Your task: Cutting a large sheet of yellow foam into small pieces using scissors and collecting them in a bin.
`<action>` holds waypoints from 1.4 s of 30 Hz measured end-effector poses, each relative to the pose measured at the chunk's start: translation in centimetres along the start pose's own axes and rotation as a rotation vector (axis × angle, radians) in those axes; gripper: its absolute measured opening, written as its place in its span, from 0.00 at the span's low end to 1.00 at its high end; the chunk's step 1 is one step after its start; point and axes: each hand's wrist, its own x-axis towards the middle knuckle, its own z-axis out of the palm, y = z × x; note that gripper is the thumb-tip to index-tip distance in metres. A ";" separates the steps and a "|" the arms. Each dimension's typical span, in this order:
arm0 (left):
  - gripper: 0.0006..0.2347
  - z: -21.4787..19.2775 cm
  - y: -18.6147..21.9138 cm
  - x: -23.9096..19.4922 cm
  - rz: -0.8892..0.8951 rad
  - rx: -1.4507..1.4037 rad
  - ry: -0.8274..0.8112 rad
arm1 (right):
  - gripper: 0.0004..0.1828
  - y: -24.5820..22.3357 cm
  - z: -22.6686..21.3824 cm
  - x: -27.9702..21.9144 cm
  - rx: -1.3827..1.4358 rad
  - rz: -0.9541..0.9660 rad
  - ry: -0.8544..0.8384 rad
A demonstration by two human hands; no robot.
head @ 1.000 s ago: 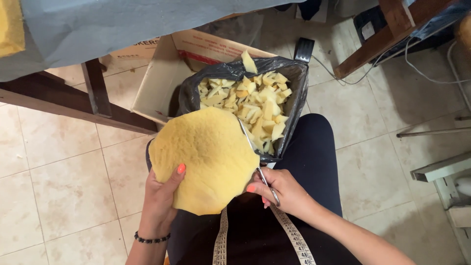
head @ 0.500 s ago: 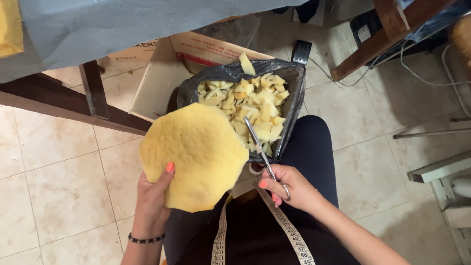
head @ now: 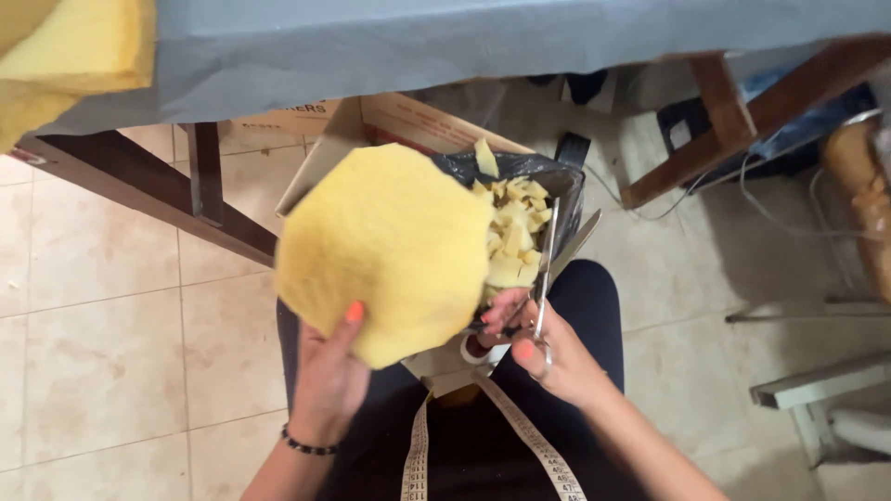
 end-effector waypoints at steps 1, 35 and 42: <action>0.25 0.1 -0.7 -0.3 -0.023 -0.056 -0.143 | 0.33 0.5 0.4 0.5 0.043 -0.046 0.094; 0.27 -3.7 5.1 1.3 -0.225 0.635 -0.280 | 0.36 0.1 0.1 -2.4 -0.875 0.198 -0.033; 0.34 -3.1 8.1 4.2 -0.161 1.122 -0.562 | 0.29 2.2 -0.6 -3.7 -0.940 0.085 -0.044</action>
